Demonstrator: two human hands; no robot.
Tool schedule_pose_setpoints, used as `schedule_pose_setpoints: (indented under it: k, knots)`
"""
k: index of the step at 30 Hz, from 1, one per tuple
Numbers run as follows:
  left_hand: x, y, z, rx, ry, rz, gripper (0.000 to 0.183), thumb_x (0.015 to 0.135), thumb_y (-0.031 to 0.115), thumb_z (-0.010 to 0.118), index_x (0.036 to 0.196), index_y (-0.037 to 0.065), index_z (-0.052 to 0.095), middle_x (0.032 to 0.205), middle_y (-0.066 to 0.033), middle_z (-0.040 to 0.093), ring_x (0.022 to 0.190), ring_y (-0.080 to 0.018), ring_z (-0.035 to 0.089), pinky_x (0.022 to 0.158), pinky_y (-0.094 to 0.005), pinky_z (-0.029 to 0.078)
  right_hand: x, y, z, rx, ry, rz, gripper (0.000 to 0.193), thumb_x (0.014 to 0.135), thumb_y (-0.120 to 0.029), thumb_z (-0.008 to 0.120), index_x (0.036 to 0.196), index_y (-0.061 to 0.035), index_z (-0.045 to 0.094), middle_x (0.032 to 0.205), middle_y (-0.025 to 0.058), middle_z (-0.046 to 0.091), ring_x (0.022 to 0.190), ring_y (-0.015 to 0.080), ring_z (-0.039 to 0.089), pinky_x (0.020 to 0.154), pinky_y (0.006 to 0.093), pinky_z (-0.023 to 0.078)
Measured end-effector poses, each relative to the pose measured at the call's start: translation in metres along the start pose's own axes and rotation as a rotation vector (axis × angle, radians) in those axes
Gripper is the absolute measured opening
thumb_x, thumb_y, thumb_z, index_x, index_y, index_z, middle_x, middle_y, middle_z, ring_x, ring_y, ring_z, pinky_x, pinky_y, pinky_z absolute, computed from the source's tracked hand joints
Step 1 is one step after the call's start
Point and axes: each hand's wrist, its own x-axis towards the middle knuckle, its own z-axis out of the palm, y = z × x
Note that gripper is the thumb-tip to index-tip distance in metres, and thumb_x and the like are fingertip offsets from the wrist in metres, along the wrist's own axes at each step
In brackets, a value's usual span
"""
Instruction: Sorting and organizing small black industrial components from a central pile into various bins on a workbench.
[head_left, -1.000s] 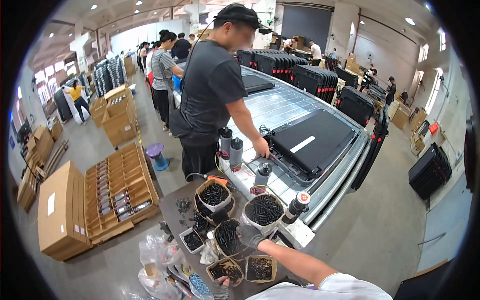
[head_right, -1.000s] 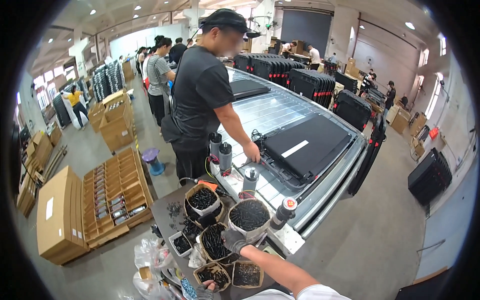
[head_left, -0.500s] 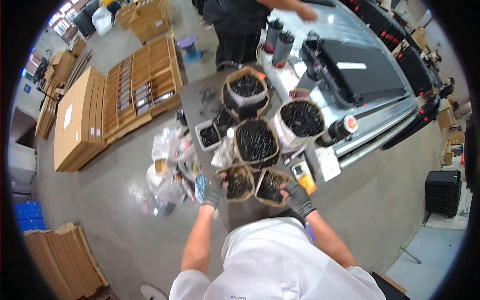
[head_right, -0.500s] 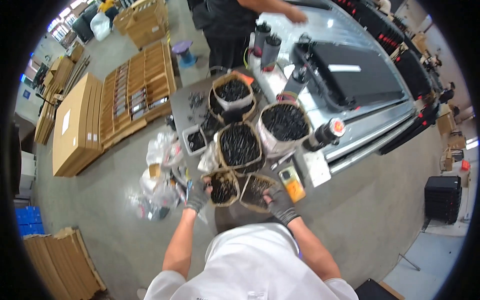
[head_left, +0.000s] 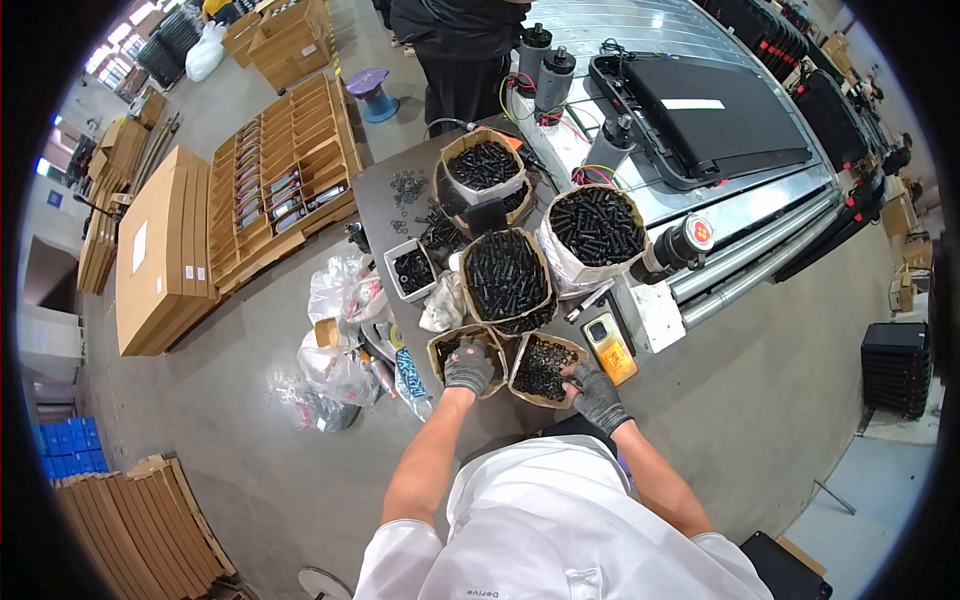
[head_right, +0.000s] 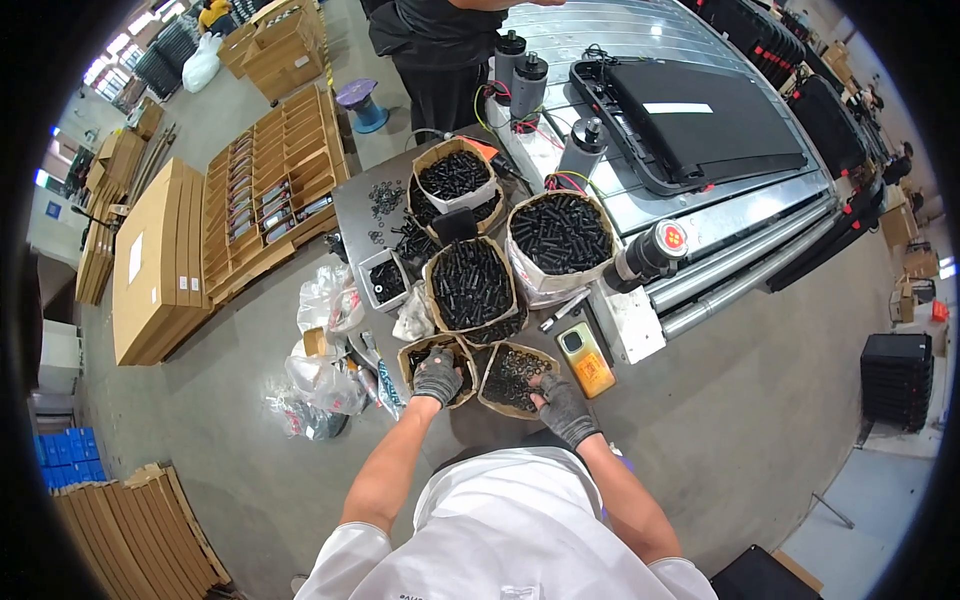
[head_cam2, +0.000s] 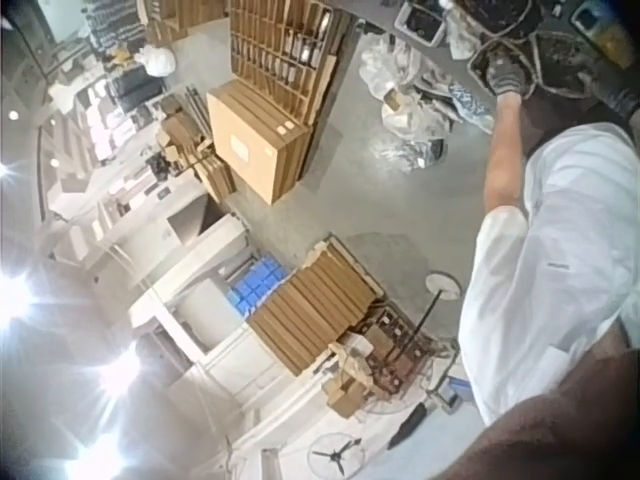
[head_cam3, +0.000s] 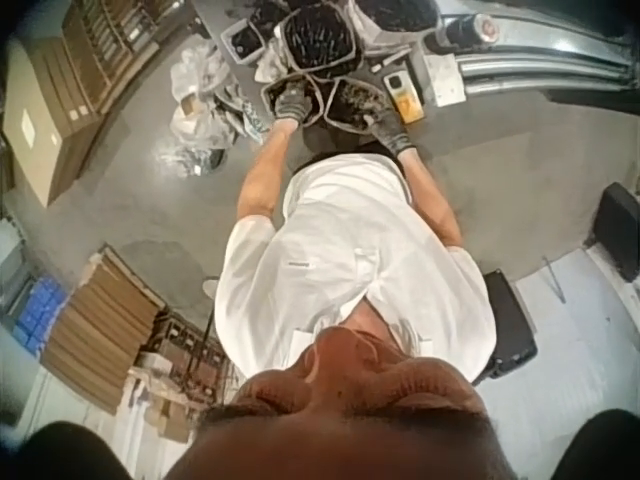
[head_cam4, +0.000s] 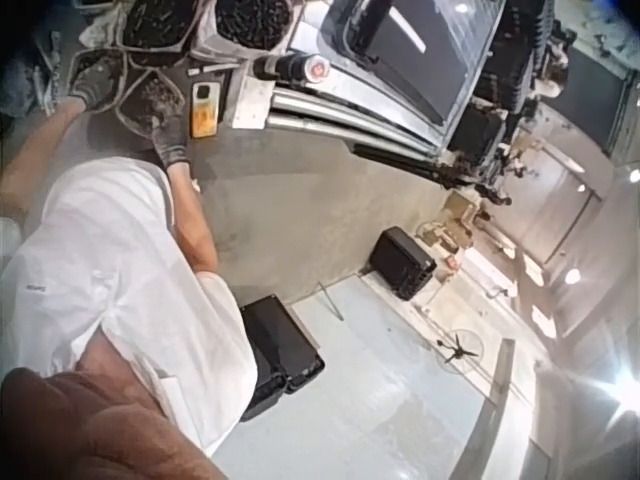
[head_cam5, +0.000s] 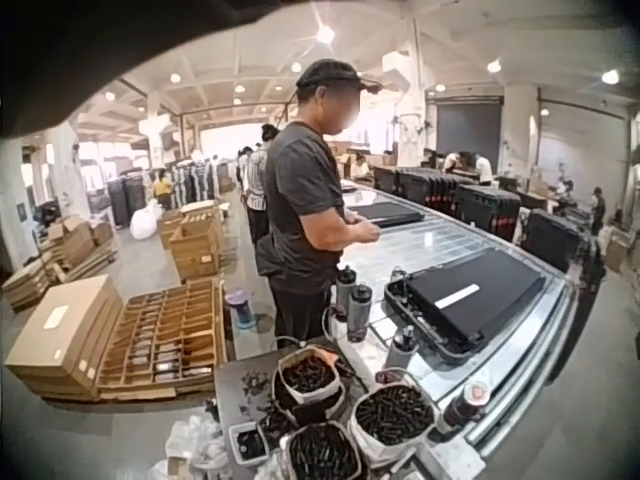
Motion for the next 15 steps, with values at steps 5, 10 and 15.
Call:
schedule_pose_setpoints:
  k: [5, 10, 15]
  knots:
    - [0.021, 0.002, 0.012, -0.081, 0.077, -0.085, 0.044, 0.079, 0.024, 0.061, 0.117, 0.004, 0.054, 0.118, -0.0212, 0.055, 0.104, -0.0371, 0.059, 0.088, -0.0433, 0.048, 0.002, 0.0, -0.008, 0.068, 0.027, 0.056, 0.019, 0.077, -0.007, 0.066, 0.096, -0.0032, 0.062, 0.093, 0.0145, 0.063, 0.091, 0.0317, 0.061, 0.08, 0.0364, 0.048]
    - [0.024, 0.008, 0.018, -0.116, -0.023, -0.106, 0.045, 0.079, 0.024, 0.06, 0.119, 0.005, 0.055, 0.121, -0.0221, 0.056, 0.112, -0.0367, 0.054, 0.094, -0.043, 0.045, 0.005, 0.001, -0.007, 0.063, 0.008, -0.007, 0.017, 0.079, -0.007, 0.064, 0.095, -0.0027, 0.062, 0.092, 0.0149, 0.062, 0.091, 0.0309, 0.06, 0.081, 0.0364, 0.048]
    - [0.019, -0.003, 0.034, -0.131, 0.239, 0.079, 0.038, 0.077, 0.014, 0.052, 0.114, 0.004, 0.057, 0.112, -0.0212, 0.06, 0.1, -0.0381, 0.06, 0.087, -0.0439, 0.048, 0.007, 0.011, 0.001, 0.108, 0.026, 0.003, 0.016, 0.08, -0.006, 0.062, 0.095, -0.0025, 0.062, 0.094, 0.014, 0.063, 0.091, 0.0295, 0.061, 0.081, 0.0358, 0.048]
